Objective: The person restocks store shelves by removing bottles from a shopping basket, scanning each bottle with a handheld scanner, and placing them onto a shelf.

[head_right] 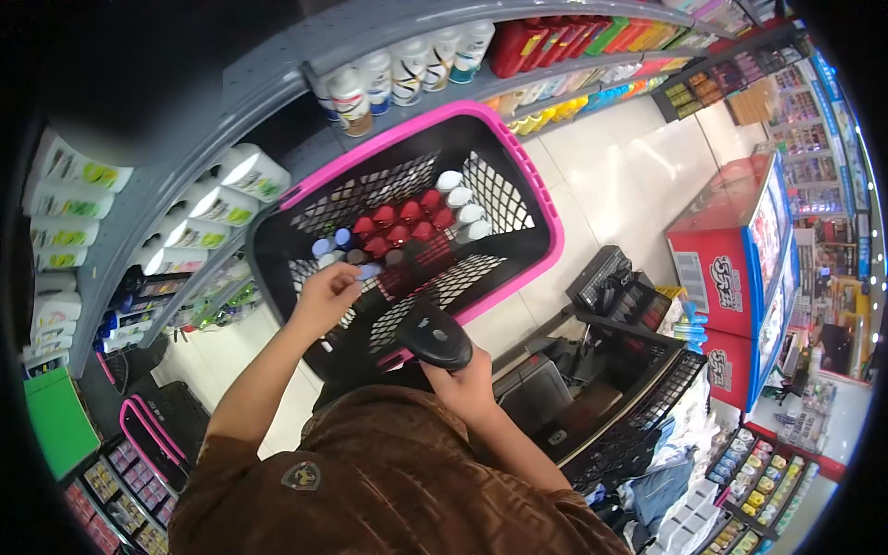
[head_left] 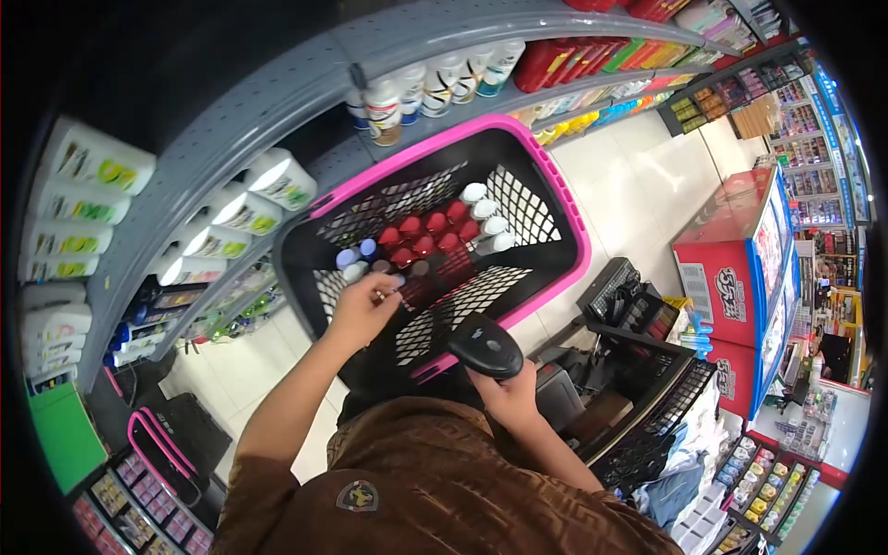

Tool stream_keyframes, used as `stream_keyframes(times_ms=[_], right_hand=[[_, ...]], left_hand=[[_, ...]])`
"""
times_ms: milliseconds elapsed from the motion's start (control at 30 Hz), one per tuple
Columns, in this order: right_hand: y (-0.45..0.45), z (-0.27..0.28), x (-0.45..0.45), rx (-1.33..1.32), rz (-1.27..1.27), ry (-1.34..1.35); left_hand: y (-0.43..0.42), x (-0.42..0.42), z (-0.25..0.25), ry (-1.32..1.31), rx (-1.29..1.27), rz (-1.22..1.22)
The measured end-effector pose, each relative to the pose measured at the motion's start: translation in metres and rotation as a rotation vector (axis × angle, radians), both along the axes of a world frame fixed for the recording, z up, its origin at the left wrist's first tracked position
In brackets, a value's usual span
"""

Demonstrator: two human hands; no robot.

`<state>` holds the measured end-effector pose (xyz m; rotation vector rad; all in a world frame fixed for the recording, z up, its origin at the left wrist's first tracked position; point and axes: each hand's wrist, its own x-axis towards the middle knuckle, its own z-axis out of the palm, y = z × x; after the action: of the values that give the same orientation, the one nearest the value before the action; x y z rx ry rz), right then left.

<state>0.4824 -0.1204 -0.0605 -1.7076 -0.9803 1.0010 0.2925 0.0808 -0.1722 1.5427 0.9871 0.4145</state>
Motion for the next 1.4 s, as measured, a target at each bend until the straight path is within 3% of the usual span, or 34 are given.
stream_keyframes(times_ms=[67,133,333,367,500,600,667,733,800,867,933,1100,1200,1233,1267,1333,1400], right_hand=[[-0.002,-0.011,0.024,0.049,-0.231,0.128],[-0.006,-0.016,0.05,-0.026,-0.266,0.171],[-0.015,-0.032,0.11,-0.022,-0.256,0.163],[-0.016,-0.033,0.117,-0.042,-0.251,0.139],[-0.019,-0.035,0.134,-0.073,-0.263,0.139],[-0.023,-0.038,0.139,-0.088,-0.256,0.179],[-0.02,-0.034,0.139,-0.062,-0.256,0.066],[-0.026,-0.033,0.138,-0.083,-0.263,0.118],[-0.029,-0.035,0.139,-0.084,-0.268,0.171],[-0.03,-0.036,0.136,-0.088,-0.274,0.14],[-0.021,-0.03,0.129,-0.061,-0.285,0.136],[-0.003,-0.016,0.091,0.184,-0.437,0.21],[0.016,0.011,0.058,0.331,-0.544,0.322],[0.02,0.018,0.046,0.388,-0.527,0.336],[0.022,0.024,0.035,0.439,-0.507,0.348],[0.02,0.034,0.009,0.419,-0.466,0.371],[0.016,0.041,-0.014,0.381,-0.414,0.39]], left_hand=[[0.001,0.058,-0.024,0.152,0.149,-0.159],[0.001,0.122,-0.05,0.252,0.205,-0.33],[-0.009,0.274,-0.14,0.466,0.57,-0.398],[-0.009,0.287,-0.153,0.533,0.666,-0.393],[-0.005,0.307,-0.181,0.76,0.596,-0.556],[-0.01,0.304,-0.202,0.743,0.644,-0.535],[-0.012,0.3,-0.207,0.709,0.612,-0.494],[-0.015,0.288,-0.197,0.493,0.743,-0.404],[-0.016,0.268,-0.174,0.438,0.662,-0.374],[-0.012,0.239,-0.136,0.149,0.5,-0.229],[-0.001,0.205,-0.073,0.171,0.206,-0.259],[0.02,0.121,0.141,-0.071,0.061,-0.219],[0.013,0.07,0.202,-0.545,-0.065,0.027],[0.005,0.059,0.213,-0.747,-0.175,0.136],[-0.005,0.047,0.196,-0.865,-0.106,0.2],[-0.028,0.009,0.146,-0.55,-0.222,0.218],[-0.044,-0.012,0.118,-0.548,-0.485,0.441]])
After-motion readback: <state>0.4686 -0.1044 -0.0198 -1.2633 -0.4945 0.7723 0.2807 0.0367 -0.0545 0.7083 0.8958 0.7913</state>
